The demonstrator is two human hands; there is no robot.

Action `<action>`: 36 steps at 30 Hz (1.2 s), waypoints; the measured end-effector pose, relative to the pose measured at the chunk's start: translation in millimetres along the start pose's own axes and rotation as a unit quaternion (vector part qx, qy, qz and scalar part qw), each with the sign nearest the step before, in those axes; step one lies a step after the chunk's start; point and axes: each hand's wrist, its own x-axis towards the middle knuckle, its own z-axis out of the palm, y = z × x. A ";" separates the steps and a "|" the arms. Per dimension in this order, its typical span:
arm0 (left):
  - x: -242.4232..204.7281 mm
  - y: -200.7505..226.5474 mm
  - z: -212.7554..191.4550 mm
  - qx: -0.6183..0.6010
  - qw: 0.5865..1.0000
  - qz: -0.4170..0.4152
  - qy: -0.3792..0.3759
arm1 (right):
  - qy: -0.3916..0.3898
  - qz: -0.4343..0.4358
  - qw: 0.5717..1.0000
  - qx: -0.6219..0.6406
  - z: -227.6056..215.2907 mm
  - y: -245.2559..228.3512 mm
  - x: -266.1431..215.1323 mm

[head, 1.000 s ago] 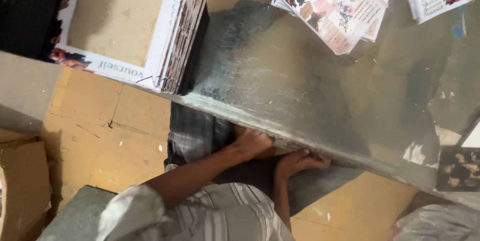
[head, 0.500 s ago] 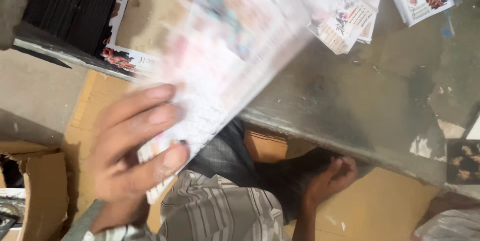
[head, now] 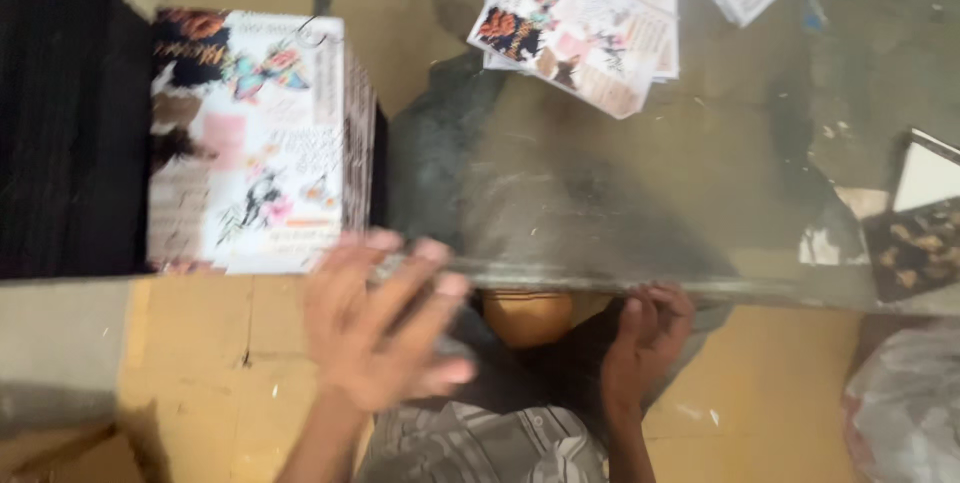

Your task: The person sits on the floor and assembles small cards by placing a brown insert into a white frame. They pick up a frame, insert the piece, and place the finished card into a stack on the table. The person repeats this process for multiple cards.

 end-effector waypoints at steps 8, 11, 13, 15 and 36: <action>51.8 -8.6 138.6 -0.145 0.984 -0.064 -0.077 | -0.020 -0.064 0.997 0.045 21.6 -28.5 3.8; 80.3 -43.7 188.8 -0.085 0.990 -0.055 -0.098 | -0.020 -0.057 0.997 0.055 25.5 -38.4 -5.8; 98.0 -68.7 216.3 0.027 0.992 -0.006 -0.125 | -0.028 -0.029 0.996 0.078 25.8 -44.4 -15.6; 101.5 -83.1 232.2 0.055 0.985 0.021 -0.161 | -0.014 -0.045 0.995 0.085 31.3 -42.9 -18.7; 106.9 -44.2 250.8 -0.078 0.962 0.038 -0.260 | -0.056 0.055 0.989 0.128 72.2 18.1 57.4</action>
